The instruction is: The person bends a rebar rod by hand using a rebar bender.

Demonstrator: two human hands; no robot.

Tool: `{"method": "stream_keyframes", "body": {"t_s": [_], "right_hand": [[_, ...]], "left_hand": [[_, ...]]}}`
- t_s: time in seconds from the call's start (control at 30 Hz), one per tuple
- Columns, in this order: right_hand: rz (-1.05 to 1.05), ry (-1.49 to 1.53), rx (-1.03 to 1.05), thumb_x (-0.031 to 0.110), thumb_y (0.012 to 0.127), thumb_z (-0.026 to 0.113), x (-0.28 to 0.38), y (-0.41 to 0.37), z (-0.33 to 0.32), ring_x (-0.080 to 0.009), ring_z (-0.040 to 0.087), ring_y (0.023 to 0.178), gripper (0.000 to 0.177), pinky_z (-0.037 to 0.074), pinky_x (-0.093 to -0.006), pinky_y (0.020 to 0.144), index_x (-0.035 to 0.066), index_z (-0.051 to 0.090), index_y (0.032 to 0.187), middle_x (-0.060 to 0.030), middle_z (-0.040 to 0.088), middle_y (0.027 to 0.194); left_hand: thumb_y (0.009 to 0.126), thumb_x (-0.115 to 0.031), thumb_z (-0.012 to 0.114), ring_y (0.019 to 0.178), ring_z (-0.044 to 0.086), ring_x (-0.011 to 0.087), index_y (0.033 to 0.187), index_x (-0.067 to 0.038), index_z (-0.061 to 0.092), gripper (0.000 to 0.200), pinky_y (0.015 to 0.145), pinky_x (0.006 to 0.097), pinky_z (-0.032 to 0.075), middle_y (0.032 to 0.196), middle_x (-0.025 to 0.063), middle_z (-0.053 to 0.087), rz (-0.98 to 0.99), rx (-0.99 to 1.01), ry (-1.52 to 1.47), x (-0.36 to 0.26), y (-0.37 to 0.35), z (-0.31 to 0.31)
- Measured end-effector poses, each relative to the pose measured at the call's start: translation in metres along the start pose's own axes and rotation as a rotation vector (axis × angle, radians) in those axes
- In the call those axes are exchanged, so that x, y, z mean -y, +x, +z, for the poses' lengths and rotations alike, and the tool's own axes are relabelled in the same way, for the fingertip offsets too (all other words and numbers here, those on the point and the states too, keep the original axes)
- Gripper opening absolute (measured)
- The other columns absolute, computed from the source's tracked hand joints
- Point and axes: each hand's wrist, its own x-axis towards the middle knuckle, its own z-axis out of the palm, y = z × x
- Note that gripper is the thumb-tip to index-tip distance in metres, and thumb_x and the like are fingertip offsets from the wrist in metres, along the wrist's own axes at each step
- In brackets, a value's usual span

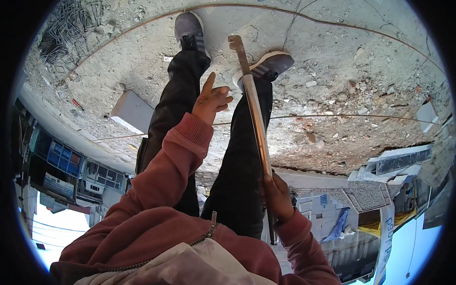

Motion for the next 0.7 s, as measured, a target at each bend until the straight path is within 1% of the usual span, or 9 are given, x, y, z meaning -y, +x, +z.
{"method": "stream_keyframes", "body": {"t_s": [0.03,0.07,0.1,0.13,0.17,0.3,0.4,0.6,0.7], "right_hand": [[0.074,0.060,-0.001,0.041,0.089,0.042,0.035,0.032,0.015,-0.0074,0.040,0.044,0.032,0.031,-0.0204,0.039,0.009,0.048,0.089,0.0029,0.042,0.057],[0.059,0.191,0.108,0.043,0.089,0.039,0.071,0.068,0.025,-0.0078,0.036,0.042,0.033,0.030,-0.0215,0.038,0.010,0.045,0.089,0.0029,0.039,0.055],[0.035,0.159,0.081,0.044,0.089,0.038,0.086,0.102,0.035,-0.0081,0.034,0.042,0.034,0.029,-0.0228,0.037,0.010,0.043,0.088,0.0028,0.038,0.055],[-0.037,0.167,0.066,0.041,0.089,0.038,0.100,0.132,0.050,-0.0092,0.036,0.041,0.033,0.032,-0.0249,0.037,0.008,0.044,0.088,0.0017,0.039,0.057],[-0.022,0.176,0.059,0.040,0.089,0.038,0.111,0.139,0.072,-0.0098,0.037,0.042,0.032,0.032,-0.0259,0.037,0.008,0.044,0.088,0.0013,0.040,0.057],[0.003,0.247,0.042,0.038,0.089,0.039,0.101,0.147,0.089,-0.0119,0.038,0.042,0.031,0.033,-0.0285,0.038,0.008,0.044,0.086,0.0002,0.042,0.059],[-0.029,0.301,0.199,0.038,0.089,0.039,0.097,0.168,0.056,-0.0121,0.039,0.043,0.031,0.034,-0.0281,0.039,0.008,0.045,0.085,-0.0004,0.044,0.061],[-0.099,0.102,0.076,0.036,0.090,0.040,0.154,0.238,0.047,-0.0141,0.042,0.045,0.029,0.036,-0.0296,0.039,0.009,0.047,0.083,-0.0020,0.047,0.065],[-0.144,-0.184,-0.152,0.044,0.086,0.045,0.176,0.260,0.049,-0.0178,0.048,0.049,0.041,0.038,-0.0329,0.041,0.006,0.051,0.072,-0.0052,0.051,0.059]], "left_hand": [[0.080,-0.032,0.059,0.096,0.055,0.0246,0.138,-0.011,0.011,0.078,0.084,0.0346,0.040,0.111,0.0128,0.050,-0.003,-0.019,-0.004,0.001,0.001,0.000],[0.081,-0.034,0.058,0.098,0.054,0.0258,0.137,-0.010,0.011,0.078,0.085,0.0353,0.040,0.114,0.0135,0.048,-0.002,-0.040,-0.007,0.001,0.001,0.000],[0.081,-0.032,0.058,0.097,0.055,0.0255,0.136,-0.010,0.016,0.073,0.084,0.0349,0.041,0.112,0.0131,0.050,0.022,-0.061,-0.027,-0.001,0.000,0.000],[0.081,-0.031,0.058,0.096,0.055,0.0252,0.135,-0.010,0.017,0.071,0.083,0.0348,0.042,0.111,0.0130,0.050,0.048,-0.076,-0.038,-0.006,0.005,-0.002],[0.081,-0.031,0.058,0.096,0.055,0.0249,0.135,-0.010,0.019,0.070,0.083,0.0348,0.042,0.111,0.0129,0.050,0.063,-0.105,-0.052,-0.006,0.005,-0.004],[0.082,-0.028,0.057,0.095,0.056,0.0224,0.131,-0.010,0.026,0.061,0.079,0.0337,0.044,0.106,0.0111,0.054,0.056,-0.149,-0.085,0.003,0.002,-0.007],[0.082,-0.028,0.057,0.091,0.057,0.0214,0.130,-0.011,0.028,0.058,0.077,0.0327,0.045,0.103,0.0106,0.055,0.021,-0.129,-0.078,0.006,0.004,-0.003],[0.081,-0.027,0.058,0.091,0.057,0.0217,0.130,-0.010,0.028,0.060,0.074,0.0329,0.046,0.104,0.0122,0.055,-0.019,-0.100,-0.069,0.003,0.005,-0.008],[0.080,-0.027,0.059,0.091,0.057,0.0218,0.129,-0.010,0.030,0.059,0.074,0.0332,0.046,0.102,0.0109,0.057,-0.020,-0.093,-0.048,0.002,0.004,-0.008]]}}
